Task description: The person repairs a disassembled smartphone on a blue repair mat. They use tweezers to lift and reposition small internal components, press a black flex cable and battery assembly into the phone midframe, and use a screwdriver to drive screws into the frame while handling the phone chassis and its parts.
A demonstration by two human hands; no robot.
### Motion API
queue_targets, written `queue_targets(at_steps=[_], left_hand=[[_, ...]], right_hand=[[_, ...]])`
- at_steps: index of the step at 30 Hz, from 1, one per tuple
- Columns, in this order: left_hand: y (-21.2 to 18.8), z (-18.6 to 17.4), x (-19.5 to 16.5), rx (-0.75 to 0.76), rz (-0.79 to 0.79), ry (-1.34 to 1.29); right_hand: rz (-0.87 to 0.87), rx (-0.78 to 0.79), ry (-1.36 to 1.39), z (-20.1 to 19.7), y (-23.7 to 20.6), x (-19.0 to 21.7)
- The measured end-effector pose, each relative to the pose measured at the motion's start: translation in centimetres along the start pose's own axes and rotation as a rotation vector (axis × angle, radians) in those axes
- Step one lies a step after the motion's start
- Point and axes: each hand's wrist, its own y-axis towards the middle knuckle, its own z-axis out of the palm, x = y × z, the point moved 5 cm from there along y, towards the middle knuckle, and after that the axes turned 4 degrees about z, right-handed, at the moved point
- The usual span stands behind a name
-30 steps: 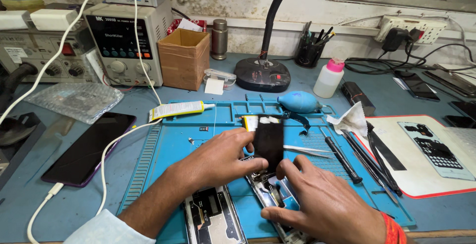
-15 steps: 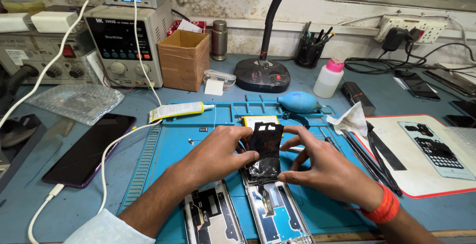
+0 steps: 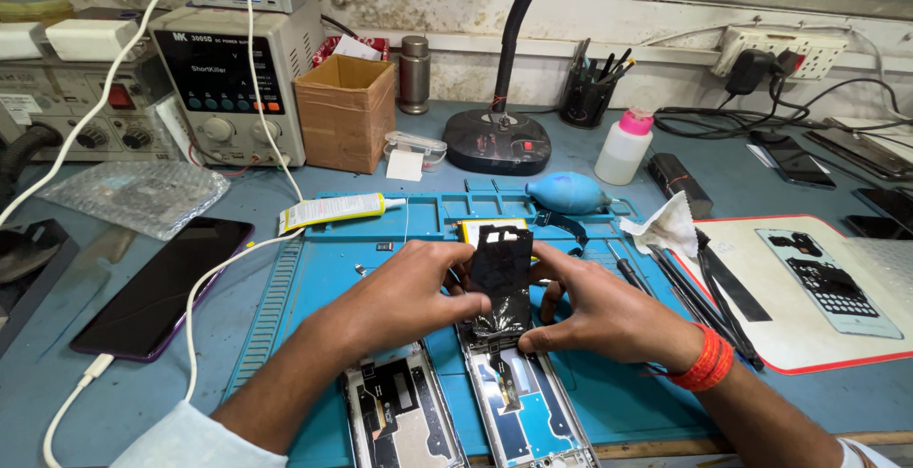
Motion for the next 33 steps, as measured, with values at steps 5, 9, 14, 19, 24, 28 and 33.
queue_targets(at_steps=[5,9,14,19,24,28,33], left_hand=[[-0.4,0.6,0.5,0.207,-0.139,0.115],[-0.4,1.1,0.8,0.226,-0.093,0.096],[-0.6,1.5,2.0,0.211,-0.176,0.159],[-0.5,1.8,1.3,0.171,-0.077,0.174],[-0.5,1.7,0.5,0.144,-0.037,0.130],[-0.8,1.6,0.0,0.096,0.003,0.116],[-1.0,1.5,-0.5,0.074,-0.002,0.096]], right_hand=[[0.020,-0.027,-0.130,-0.1,0.0,-0.8],[0.060,-0.019,-0.167,0.0,0.1,-1.4],[0.013,-0.034,-0.211,-0.1,0.3,-1.3],[-0.022,0.037,-0.044,0.0,0.8,-0.6],[-0.004,0.095,0.051,0.2,0.9,-0.5],[0.000,0.077,-0.043,0.2,0.8,-0.8],[-0.236,-0.022,-0.133,-0.1,0.2,0.2]])
